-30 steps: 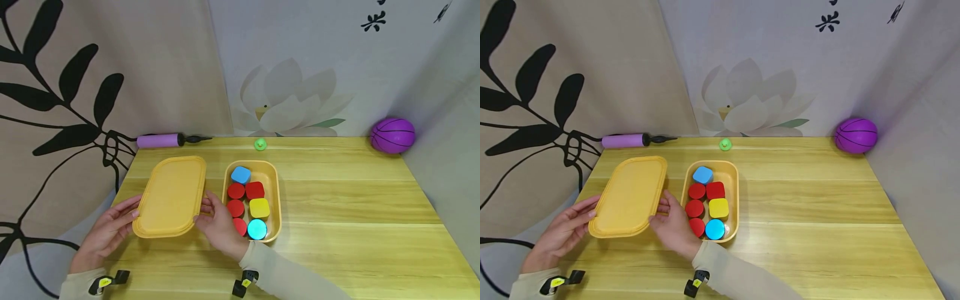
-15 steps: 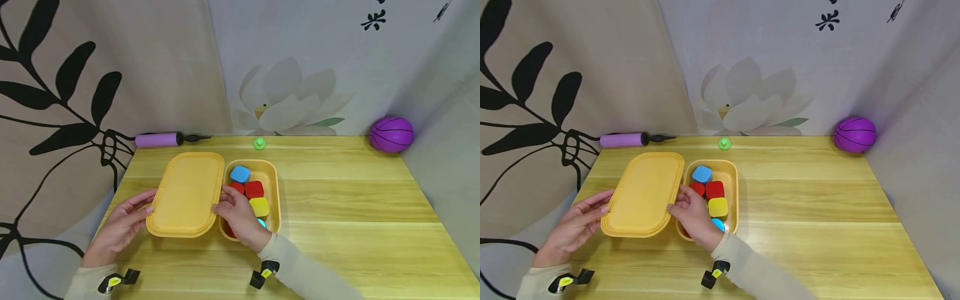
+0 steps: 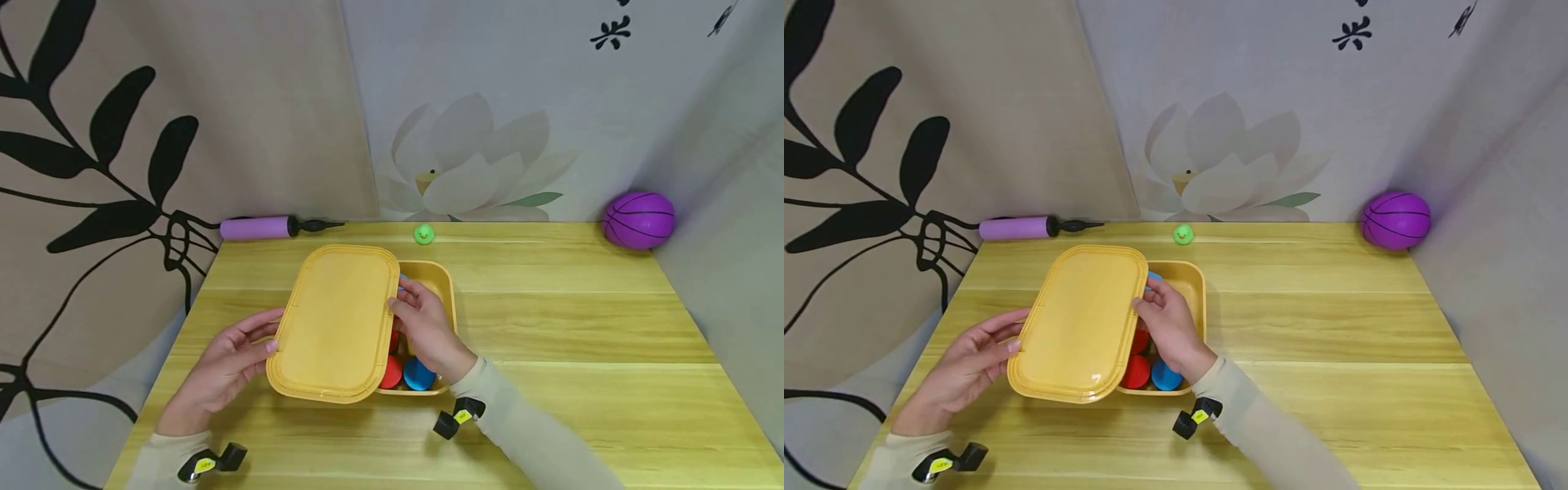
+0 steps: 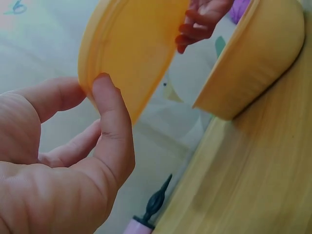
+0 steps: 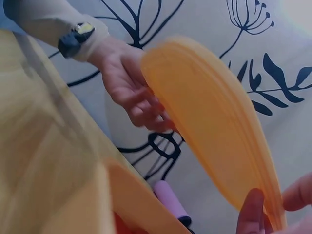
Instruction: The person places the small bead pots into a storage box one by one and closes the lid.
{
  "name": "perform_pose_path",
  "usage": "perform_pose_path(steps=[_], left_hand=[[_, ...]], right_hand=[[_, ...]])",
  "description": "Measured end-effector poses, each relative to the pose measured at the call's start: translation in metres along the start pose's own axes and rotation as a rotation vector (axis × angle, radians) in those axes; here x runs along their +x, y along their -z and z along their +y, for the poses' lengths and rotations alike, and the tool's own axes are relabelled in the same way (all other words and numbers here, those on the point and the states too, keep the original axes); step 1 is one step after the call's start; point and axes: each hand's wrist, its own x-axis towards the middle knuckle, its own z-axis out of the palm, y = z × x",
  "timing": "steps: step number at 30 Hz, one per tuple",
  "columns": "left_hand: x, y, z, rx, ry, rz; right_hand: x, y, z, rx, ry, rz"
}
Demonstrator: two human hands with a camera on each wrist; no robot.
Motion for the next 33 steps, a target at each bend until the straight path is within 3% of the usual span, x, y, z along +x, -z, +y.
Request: perform_pose_path(steps=[13, 18, 25, 29, 33], left_hand=[[0.011, -0.015, -0.007, 0.045, 0.047, -0.061], [0.019, -0.024, -0.008, 0.105, 0.061, -0.05], [0.042, -0.04, -0.009, 0.306, 0.146, 0.042], [0.059, -0.048, -0.01, 0.36, 0.161, 0.05], [0.076, -0.053, -0.008, 0.36, 0.15, 0.058]], right_hand=[[0.012, 0.028, -0.028, -0.045, 0.008, 0.018], [0.013, 0.038, -0.043, -0.108, 0.039, 0.007], [0.008, 0.055, -0.077, -0.293, 0.171, 0.023], [0.002, 0.06, -0.096, -0.4, 0.256, 0.027], [-0.009, 0.062, -0.112, -0.482, 0.369, 0.027]])
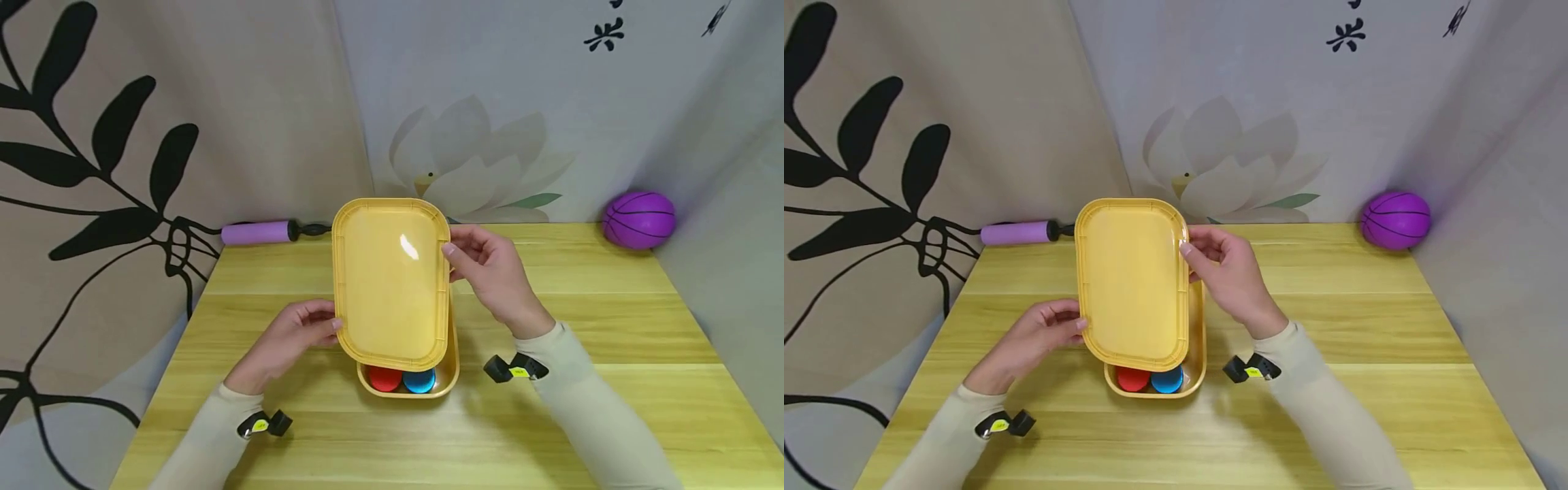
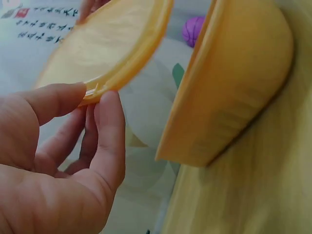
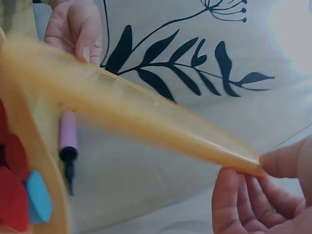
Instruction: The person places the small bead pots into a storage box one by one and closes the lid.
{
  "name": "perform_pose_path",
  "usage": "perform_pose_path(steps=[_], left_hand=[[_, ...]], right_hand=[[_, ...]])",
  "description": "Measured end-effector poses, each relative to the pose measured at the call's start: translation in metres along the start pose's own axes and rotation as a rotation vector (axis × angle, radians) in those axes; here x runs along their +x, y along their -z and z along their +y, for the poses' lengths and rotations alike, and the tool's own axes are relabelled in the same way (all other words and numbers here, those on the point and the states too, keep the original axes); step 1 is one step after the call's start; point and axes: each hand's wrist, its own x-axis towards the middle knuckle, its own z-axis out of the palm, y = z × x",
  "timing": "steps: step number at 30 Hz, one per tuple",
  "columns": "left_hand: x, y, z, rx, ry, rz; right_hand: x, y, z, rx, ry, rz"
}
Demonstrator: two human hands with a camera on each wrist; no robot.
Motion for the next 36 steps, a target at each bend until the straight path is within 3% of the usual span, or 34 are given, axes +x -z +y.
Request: perform_pose_path(steps=[8, 12, 15, 18, 22, 26, 36], left_hand=[[0.032, -0.004, 0.012, -0.192, -0.054, 0.082], [0.042, -0.004, 0.017, -0.274, -0.081, 0.146], [0.048, -0.003, 0.021, -0.307, -0.07, 0.214], [0.053, -0.001, 0.025, -0.323, -0.046, 0.262], [0.058, 0.002, 0.029, -0.352, -0.046, 0.232], [0.06, 0.003, 0.029, -0.426, -0.085, 0.17], [0.066, -0.003, 0.023, -0.445, -0.054, 0.202]], right_hand=[[-0.017, 0.005, -0.023, -0.117, 0.238, 0.082], [-0.025, 0.002, -0.022, -0.185, 0.356, 0.091], [-0.031, 0.002, -0.017, -0.227, 0.396, 0.065], [-0.037, 0.003, -0.01, -0.276, 0.393, 0.038], [-0.045, 0.005, 0.0, -0.308, 0.362, 0.019], [-0.052, 0.007, 0.01, -0.261, 0.326, 0.003], [-0.067, 0.014, 0.031, -0.103, 0.189, -0.057]])
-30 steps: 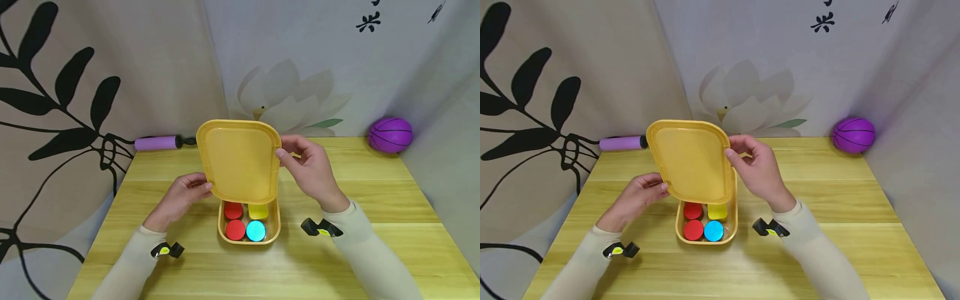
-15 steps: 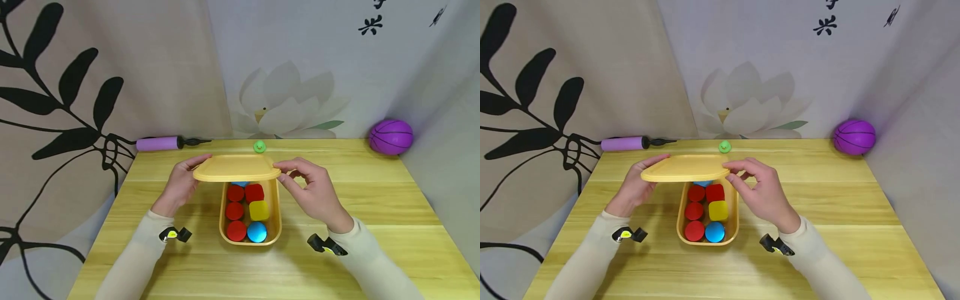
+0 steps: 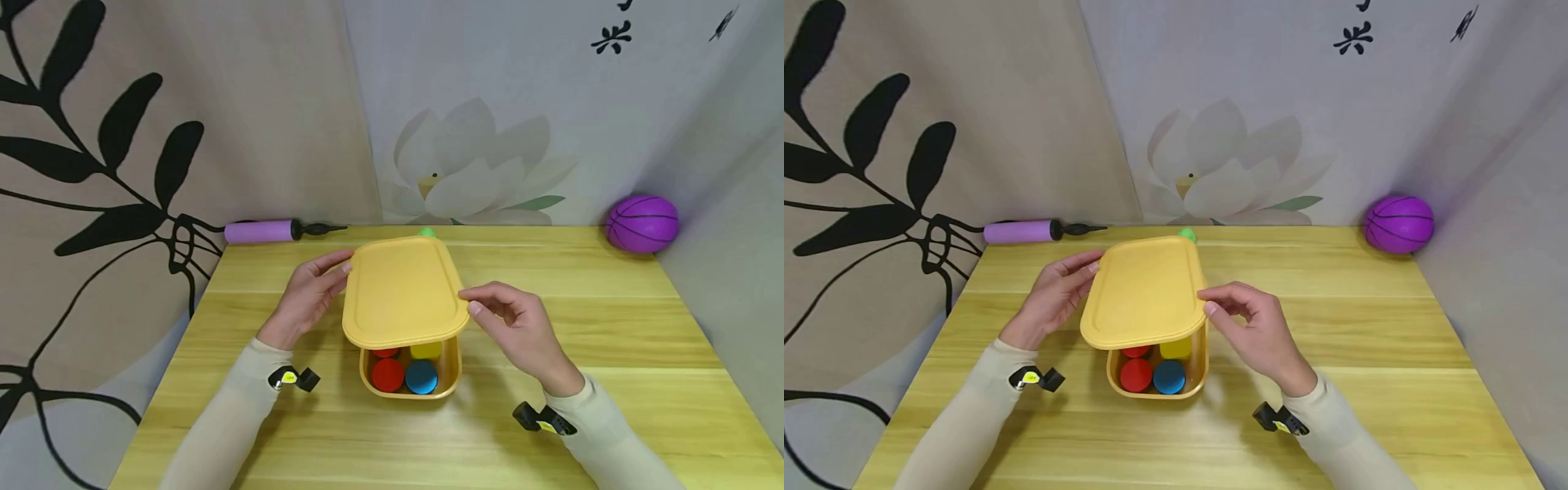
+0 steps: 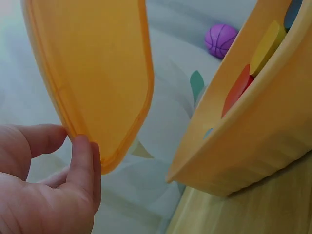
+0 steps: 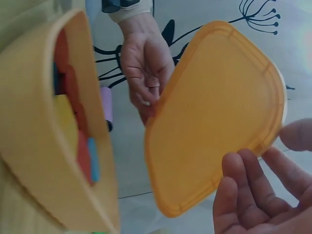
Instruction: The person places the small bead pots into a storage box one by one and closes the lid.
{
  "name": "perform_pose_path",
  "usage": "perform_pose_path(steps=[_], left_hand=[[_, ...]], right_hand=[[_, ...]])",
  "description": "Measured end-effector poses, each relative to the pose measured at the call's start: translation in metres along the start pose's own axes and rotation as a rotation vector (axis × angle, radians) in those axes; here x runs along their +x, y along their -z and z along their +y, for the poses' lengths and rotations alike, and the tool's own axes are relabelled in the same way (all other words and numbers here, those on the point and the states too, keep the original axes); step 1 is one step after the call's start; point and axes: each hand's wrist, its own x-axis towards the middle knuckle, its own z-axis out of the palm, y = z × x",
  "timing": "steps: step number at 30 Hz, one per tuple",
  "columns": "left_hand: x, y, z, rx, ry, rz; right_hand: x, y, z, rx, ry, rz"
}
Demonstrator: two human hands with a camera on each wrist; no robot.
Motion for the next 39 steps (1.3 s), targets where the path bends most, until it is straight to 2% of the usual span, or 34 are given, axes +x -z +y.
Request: perform_pose_path(steps=[5, 12, 15, 19, 31, 39], left_hand=[[0.002, 0.0, -0.004, 0.031, 0.022, 0.009], [0.002, 0.002, -0.014, 0.112, 0.053, -0.033], [0.001, 0.002, -0.019, 0.152, 0.068, -0.06], [0.001, 0.002, -0.025, 0.206, 0.083, -0.075], [-0.005, 0.003, -0.039, 0.437, 0.095, -0.06], [-0.004, -0.003, -0.044, 0.497, 0.081, -0.045]], right_hand=[[-0.006, 0.001, 0.011, 0.009, -0.097, -0.047], [-0.015, 0.005, 0.031, 0.104, -0.282, -0.22], [-0.018, 0.005, 0.04, 0.131, -0.333, -0.27], [-0.022, 0.003, 0.051, 0.11, -0.356, -0.31], [-0.033, -0.007, 0.066, -0.05, -0.35, -0.321], [-0.032, -0.009, 0.066, -0.139, -0.344, -0.309]])
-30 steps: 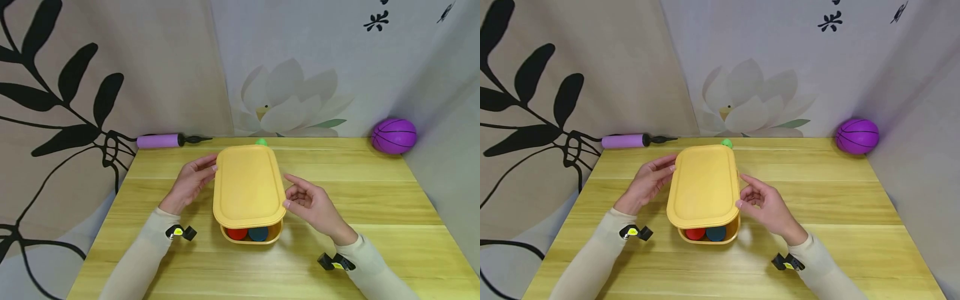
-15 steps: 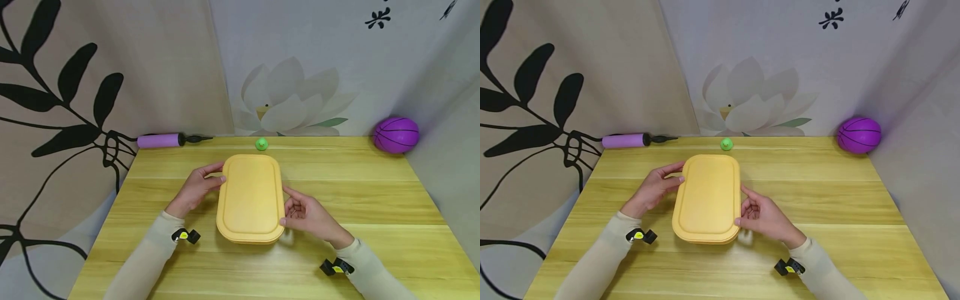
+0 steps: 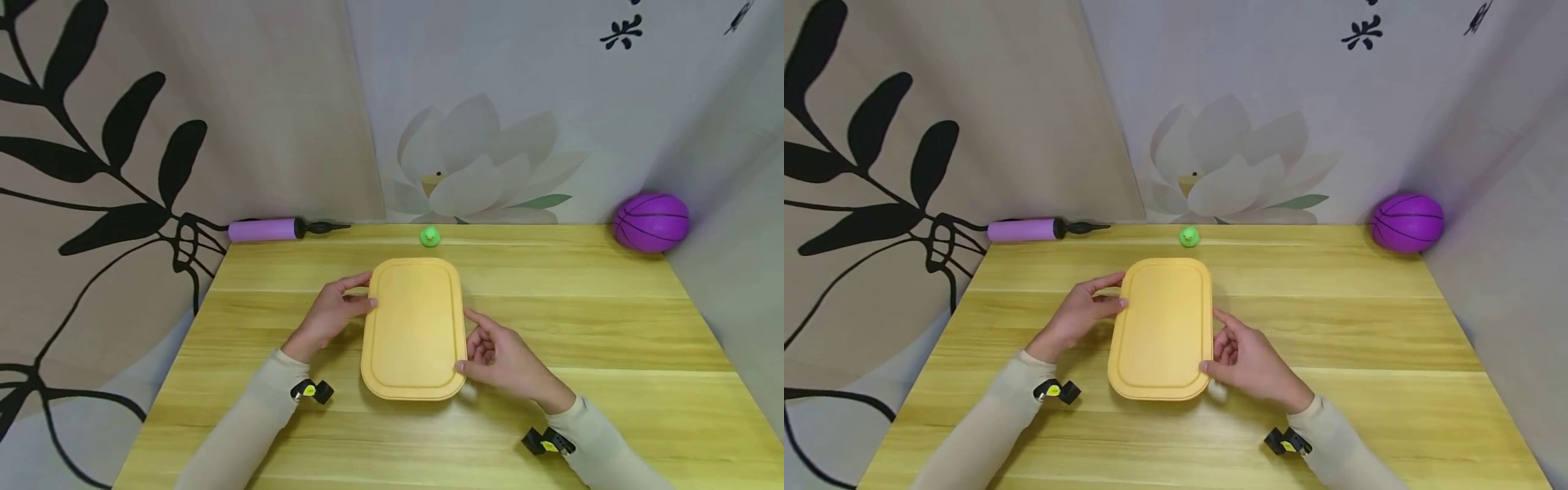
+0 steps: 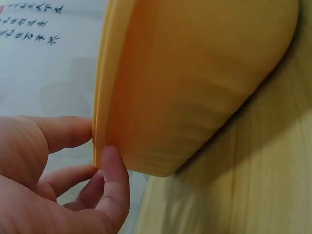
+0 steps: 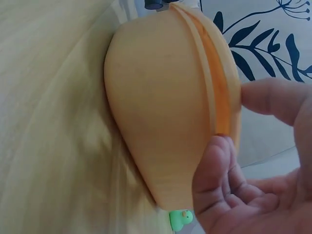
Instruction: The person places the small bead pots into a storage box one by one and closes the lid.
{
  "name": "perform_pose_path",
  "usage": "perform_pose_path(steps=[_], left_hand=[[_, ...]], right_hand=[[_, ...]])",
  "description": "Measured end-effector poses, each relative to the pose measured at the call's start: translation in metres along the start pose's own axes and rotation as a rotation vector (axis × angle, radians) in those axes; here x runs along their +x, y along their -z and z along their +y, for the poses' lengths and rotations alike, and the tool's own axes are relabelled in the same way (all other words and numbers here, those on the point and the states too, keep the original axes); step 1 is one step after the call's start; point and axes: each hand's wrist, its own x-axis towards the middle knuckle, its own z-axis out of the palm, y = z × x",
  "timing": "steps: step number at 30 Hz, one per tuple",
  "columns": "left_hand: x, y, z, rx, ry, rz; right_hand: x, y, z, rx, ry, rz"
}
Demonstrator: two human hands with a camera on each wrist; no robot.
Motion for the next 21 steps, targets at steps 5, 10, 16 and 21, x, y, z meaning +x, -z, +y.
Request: perform_pose_path(steps=[5, 10, 16, 21], left_hand=[[0.002, -0.002, -0.004, -0.004, 0.029, 0.009], [0.001, -0.002, -0.01, -0.014, 0.064, 0.026], [-0.003, -0.005, -0.015, 0.022, 0.089, 0.017], [-0.005, -0.006, -0.016, 0.028, 0.074, 0.017]], right_hand=[[0.004, -0.003, 0.008, -0.038, -0.042, -0.002], [0.009, -0.004, 0.018, 0.05, -0.052, -0.019], [0.009, -0.004, 0.025, 0.167, -0.04, -0.061], [0.007, -0.004, 0.028, 0.188, -0.029, -0.085]])
